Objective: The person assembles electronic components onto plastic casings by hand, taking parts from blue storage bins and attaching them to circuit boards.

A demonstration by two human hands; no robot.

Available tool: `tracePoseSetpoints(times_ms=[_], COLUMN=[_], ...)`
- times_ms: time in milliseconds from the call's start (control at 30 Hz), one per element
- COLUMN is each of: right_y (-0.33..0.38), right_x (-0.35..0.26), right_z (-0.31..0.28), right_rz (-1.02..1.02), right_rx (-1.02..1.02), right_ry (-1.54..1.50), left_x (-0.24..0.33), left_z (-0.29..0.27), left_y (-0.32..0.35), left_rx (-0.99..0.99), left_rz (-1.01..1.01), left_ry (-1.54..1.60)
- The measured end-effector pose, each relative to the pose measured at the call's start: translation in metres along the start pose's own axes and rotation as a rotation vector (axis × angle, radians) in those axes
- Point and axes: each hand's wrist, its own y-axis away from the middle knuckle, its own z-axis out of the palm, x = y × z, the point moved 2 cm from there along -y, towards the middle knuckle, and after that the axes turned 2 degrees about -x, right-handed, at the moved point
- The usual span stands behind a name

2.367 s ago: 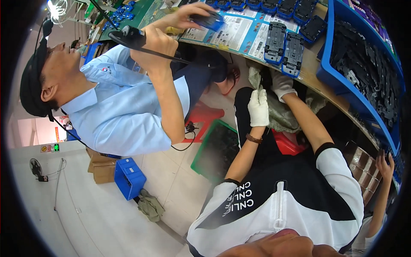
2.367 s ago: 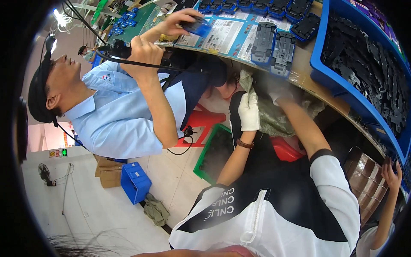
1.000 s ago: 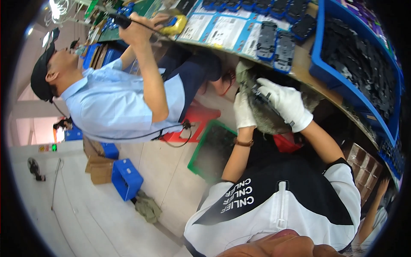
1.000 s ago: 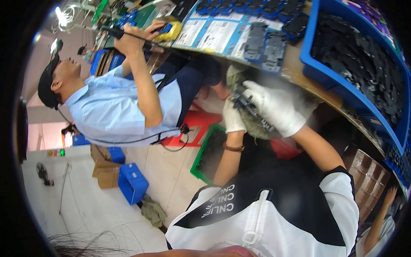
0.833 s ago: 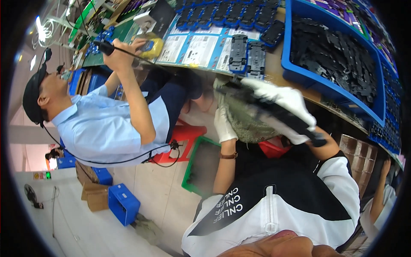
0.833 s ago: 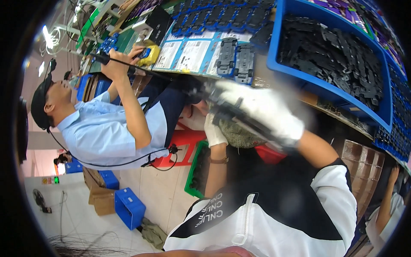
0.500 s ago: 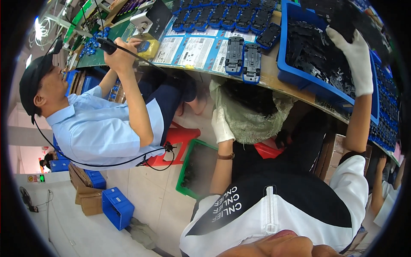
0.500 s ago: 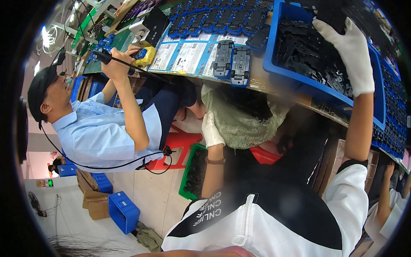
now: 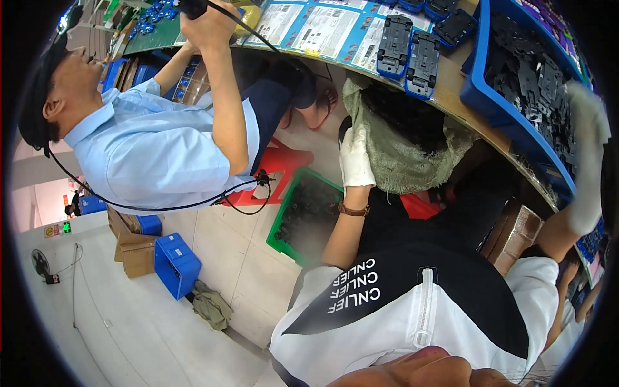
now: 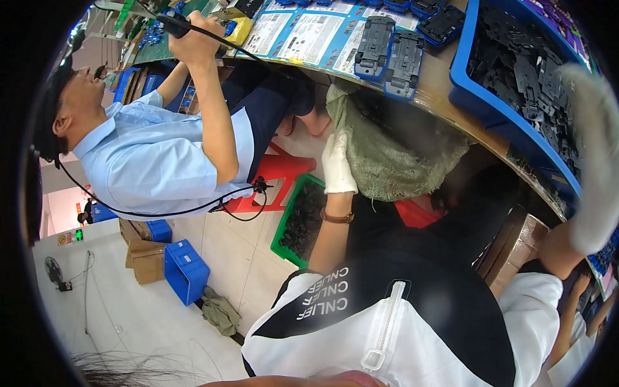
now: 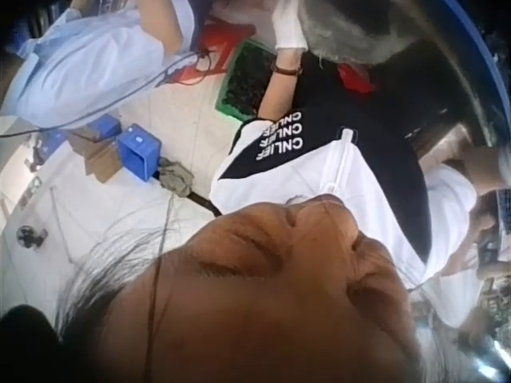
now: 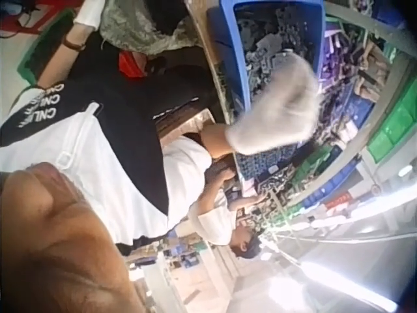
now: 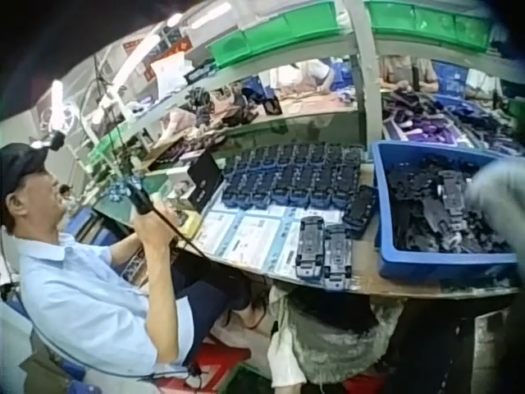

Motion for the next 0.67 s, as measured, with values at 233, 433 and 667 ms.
tracePoseSetpoints(times_ms=[233,433,667], right_y=[0.099,0.155,0.118], right_x=[0.004,0.087,0.096], right_z=[0.274,0.483,0.486], right_rz=[-0.139,-0.077,-0.041], right_rx=[-0.747,-0.546,-0.629], right_ry=[0.064,0.642,0.3], left_x=[0.013,-0.022,-0.013], left_z=[0.008,0.008,0.011], left_y=[0.002,-0.006,-0.017], left_rx=[-0.083,-0.095,-0.158], left_rz=[-0.071,-0.032,-0.017], left_ry=[0.105,0.104,0.086])
